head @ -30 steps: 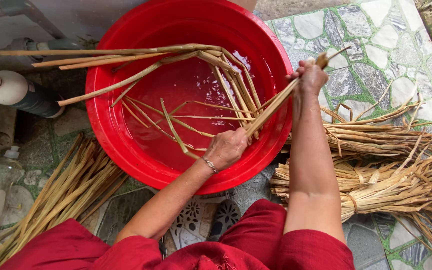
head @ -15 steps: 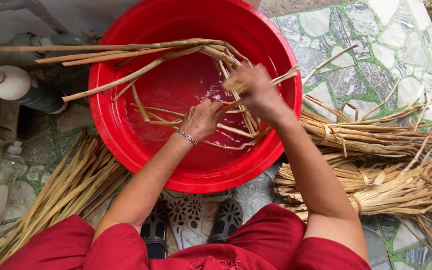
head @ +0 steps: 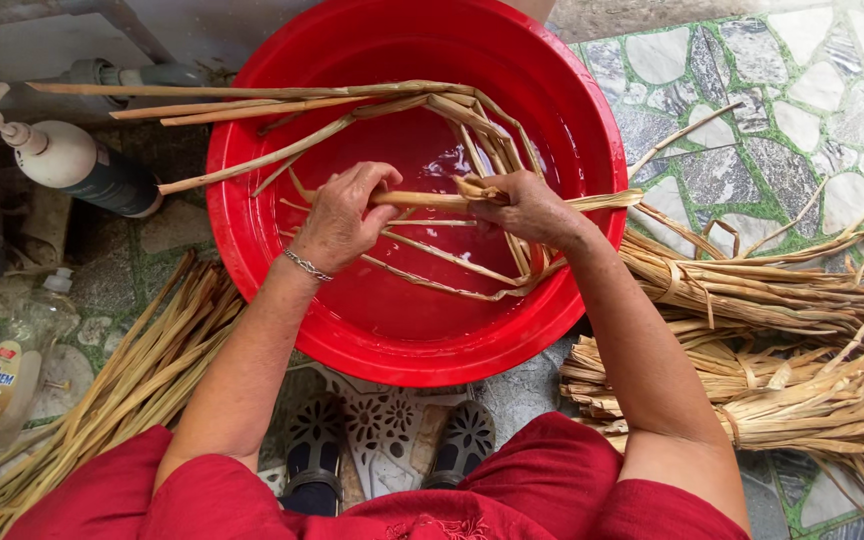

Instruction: The person sits by a red basin filled with water and processes long, dried plant stems. They submerge the stems, peel off outer layers by hand, and rinse them under running water, repeating the process for multiple stems.

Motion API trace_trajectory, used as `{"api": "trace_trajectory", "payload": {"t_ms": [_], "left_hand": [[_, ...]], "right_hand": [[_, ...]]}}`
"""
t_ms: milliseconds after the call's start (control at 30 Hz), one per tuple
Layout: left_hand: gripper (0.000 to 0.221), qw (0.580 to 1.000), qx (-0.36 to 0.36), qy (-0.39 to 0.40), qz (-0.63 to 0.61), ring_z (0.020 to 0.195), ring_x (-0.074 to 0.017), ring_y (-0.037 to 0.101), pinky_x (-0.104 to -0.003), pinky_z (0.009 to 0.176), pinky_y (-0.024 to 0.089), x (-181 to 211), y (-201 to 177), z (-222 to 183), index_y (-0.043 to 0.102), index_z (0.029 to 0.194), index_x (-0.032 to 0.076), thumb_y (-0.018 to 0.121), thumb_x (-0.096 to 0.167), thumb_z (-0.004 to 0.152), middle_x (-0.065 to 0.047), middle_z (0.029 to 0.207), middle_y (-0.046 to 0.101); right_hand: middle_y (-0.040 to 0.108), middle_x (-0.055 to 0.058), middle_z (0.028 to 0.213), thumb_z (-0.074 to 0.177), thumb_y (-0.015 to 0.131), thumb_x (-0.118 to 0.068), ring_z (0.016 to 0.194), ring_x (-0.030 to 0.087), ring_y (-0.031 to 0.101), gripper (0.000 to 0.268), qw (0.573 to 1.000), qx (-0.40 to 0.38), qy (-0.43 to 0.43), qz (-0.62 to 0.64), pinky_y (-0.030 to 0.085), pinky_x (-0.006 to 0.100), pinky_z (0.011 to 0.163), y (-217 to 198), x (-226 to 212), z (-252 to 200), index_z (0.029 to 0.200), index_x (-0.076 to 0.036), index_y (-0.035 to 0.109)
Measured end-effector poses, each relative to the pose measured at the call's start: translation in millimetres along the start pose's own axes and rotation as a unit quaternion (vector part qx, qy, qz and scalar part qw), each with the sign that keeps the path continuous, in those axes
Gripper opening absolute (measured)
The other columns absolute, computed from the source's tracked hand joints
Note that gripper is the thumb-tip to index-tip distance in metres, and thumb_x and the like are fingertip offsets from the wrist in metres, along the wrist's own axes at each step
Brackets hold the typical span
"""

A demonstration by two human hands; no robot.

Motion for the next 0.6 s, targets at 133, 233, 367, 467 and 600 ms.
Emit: {"api": "trace_trajectory", "payload": {"t_ms": [133,233,367,467,600], "left_hand": [[0.021,0.987,0.079,0.081,0.114,0.093,-0.0234,0.069,-0.038,0.08,0.057,7,-5,-3,0.068,0.109,0.006,0.076,0.005,0.089,-0.008,0.1,0.072],[0.013,0.981,0.074,0.085,0.157,0.088,-0.0215,0.068,-0.035,0.076,0.057,-2,7,-5,0.073,0.108,0.006,0.072,0.003,0.095,-0.008,0.095,0.072],[0.006,0.999,-0.027,-0.03,0.034,0.075,-0.0161,0.067,-0.032,0.067,0.056,-26,44,-15,0.075,0.101,0.007,0.07,0.006,0.098,-0.005,0.083,0.071],[0.009,0.911,-0.099,-0.238,-0.323,0.067,-0.0097,0.059,-0.026,0.06,0.049,-52,80,-32,0.074,0.099,0.005,0.068,0.012,0.101,-0.002,0.078,0.067],[0.011,0.658,-0.03,-0.351,-0.665,0.069,-0.0074,0.061,-0.02,0.061,0.051,-59,98,-36,0.068,0.102,0.001,0.067,0.012,0.1,-0.003,0.081,0.066]], "right_hand": [[0.07,0.004,0.076,0.1,0.07,-0.026,0.071,0.01,0.06,0.023,0.999,-0.019,-0.012,-0.043,0.05,0.032,0.066,3,5,2,0.108,-0.005,0.077],[0.072,0.0,0.072,0.093,0.076,-0.025,0.067,0.006,0.063,0.022,0.999,0.022,-0.028,0.039,0.054,0.027,0.066,2,11,7,0.106,-0.006,0.078],[0.062,0.004,0.063,0.094,0.075,-0.023,0.058,0.008,0.052,0.02,0.985,0.133,-0.093,-0.054,0.045,0.034,0.052,-10,10,9,0.098,-0.004,0.08],[0.064,0.002,0.062,0.093,0.073,-0.021,0.056,0.007,0.053,0.018,0.975,0.162,-0.127,-0.08,0.045,0.032,0.051,-8,9,10,0.099,-0.005,0.079],[0.062,0.004,0.071,0.101,0.073,-0.024,0.064,0.009,0.052,0.022,0.991,0.115,-0.058,-0.032,0.044,0.033,0.058,1,23,17,0.101,-0.003,0.078]]}}
Point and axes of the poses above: each hand's wrist, its own z-axis towards the middle knuckle, its own y-axis out of the palm, x = y × z, the point moved 9 cm from there along z, towards the middle knuckle
